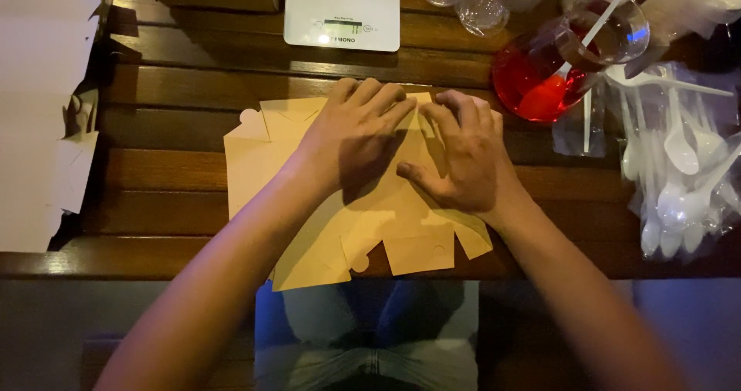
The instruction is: Assembling a cardboard box by folding and creasing the template on a table.
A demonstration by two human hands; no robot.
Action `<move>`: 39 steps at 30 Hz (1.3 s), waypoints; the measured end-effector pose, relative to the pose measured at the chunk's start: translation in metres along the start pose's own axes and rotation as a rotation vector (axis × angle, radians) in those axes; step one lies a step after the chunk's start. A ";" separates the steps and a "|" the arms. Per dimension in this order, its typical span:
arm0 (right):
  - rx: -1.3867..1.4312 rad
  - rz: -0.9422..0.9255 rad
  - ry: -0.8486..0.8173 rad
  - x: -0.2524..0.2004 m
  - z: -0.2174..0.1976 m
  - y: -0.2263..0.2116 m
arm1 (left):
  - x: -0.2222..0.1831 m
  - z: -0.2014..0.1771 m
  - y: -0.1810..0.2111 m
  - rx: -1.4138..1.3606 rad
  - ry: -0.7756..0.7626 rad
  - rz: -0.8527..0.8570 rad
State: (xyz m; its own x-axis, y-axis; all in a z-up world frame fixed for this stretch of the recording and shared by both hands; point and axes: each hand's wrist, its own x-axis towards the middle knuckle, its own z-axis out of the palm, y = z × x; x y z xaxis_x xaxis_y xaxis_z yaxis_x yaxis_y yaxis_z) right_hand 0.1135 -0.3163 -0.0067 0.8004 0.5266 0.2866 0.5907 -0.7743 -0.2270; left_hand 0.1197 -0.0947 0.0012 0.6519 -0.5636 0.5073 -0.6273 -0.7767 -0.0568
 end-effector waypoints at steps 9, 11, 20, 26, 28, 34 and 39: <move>-0.043 -0.004 -0.002 0.001 0.001 -0.001 | 0.002 -0.008 0.003 0.013 -0.015 0.015; -0.061 -0.004 0.003 0.001 0.001 -0.001 | 0.001 -0.007 0.003 0.035 0.004 0.025; 0.040 0.022 0.037 0.000 -0.008 -0.007 | 0.003 -0.005 0.006 0.062 -0.017 0.044; 0.005 0.007 0.078 -0.001 -0.008 -0.010 | 0.000 0.002 0.008 0.051 -0.040 0.008; -0.066 -0.003 0.089 -0.001 -0.009 -0.012 | 0.000 -0.003 0.010 -0.024 -0.057 -0.024; -0.139 0.023 0.038 -0.004 -0.006 -0.010 | -0.028 -0.015 0.024 -0.146 -0.248 -0.205; -0.115 0.051 -0.048 0.001 -0.011 -0.011 | -0.089 -0.071 0.054 -0.131 -0.294 -0.272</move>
State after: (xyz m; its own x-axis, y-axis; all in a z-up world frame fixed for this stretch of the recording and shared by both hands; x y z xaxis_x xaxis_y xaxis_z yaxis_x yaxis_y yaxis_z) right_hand 0.1068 -0.3114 0.0061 0.8349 0.4991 0.2322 0.5353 -0.8344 -0.1314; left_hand -0.0027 -0.0664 0.0139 0.8833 -0.4136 0.2206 -0.4518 -0.8767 0.1652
